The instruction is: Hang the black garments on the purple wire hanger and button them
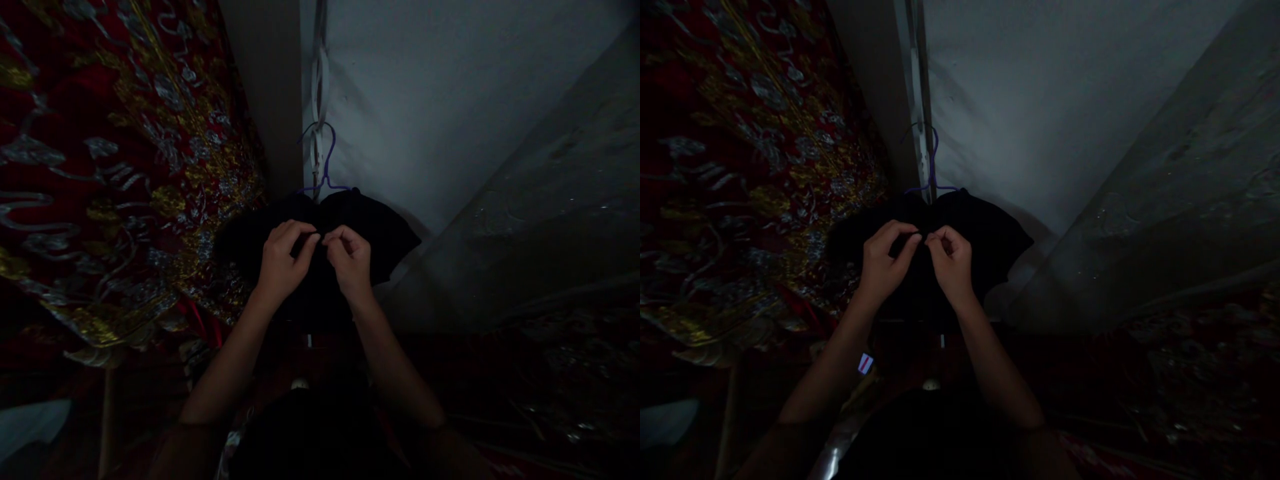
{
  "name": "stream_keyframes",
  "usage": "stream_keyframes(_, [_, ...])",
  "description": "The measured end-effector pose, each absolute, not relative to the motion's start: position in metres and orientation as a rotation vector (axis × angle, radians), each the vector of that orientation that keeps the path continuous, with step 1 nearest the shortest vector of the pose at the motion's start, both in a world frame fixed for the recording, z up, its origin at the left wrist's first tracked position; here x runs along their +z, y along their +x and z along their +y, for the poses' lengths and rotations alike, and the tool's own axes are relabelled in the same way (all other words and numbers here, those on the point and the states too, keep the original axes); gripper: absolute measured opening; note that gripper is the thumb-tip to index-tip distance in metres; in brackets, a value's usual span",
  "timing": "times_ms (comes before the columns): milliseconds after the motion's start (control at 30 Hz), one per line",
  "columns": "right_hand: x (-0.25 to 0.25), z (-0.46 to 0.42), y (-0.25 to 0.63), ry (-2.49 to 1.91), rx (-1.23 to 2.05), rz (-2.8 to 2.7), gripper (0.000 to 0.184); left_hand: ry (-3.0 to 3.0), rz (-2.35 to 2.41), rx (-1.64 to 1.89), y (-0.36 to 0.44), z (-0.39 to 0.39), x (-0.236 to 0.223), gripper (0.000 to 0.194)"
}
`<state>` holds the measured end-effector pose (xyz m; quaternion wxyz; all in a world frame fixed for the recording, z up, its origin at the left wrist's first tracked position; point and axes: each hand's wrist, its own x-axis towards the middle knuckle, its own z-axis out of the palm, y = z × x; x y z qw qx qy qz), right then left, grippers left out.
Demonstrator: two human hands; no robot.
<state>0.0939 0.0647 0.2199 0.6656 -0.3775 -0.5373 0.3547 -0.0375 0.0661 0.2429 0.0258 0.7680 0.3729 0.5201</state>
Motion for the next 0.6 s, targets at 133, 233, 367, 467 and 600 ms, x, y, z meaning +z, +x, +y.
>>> stream_keyframes(133, [0.22, 0.077, 0.093, -0.877, 0.73, -1.217, 0.021, 2.416, 1.124, 1.636, -0.028, 0.07, 0.254, 0.013])
stream_keyframes(233, [0.197, 0.087, 0.092, -0.976, 0.711, -1.244, 0.019, 2.319, 1.132, 1.813, -0.026, 0.07, 0.262, 0.014])
stream_keyframes(367, [0.151, 0.083, 0.097, -1.154, 0.841, -1.332, 0.017, 1.634, 1.194, 2.276, -0.06, 0.069, 0.264, 0.012])
stream_keyframes(467, [0.124, 0.062, 0.104, -1.22, 0.949, -1.306, 0.018, 0.847, 1.035, 2.297, -0.111, 0.069, 0.247, 0.012])
stream_keyframes(600, [0.112, 0.039, 0.112, -1.125, 1.064, -1.409, 0.014, 0.243, 0.869, 1.96, -0.147, 0.062, 0.199, 0.02])
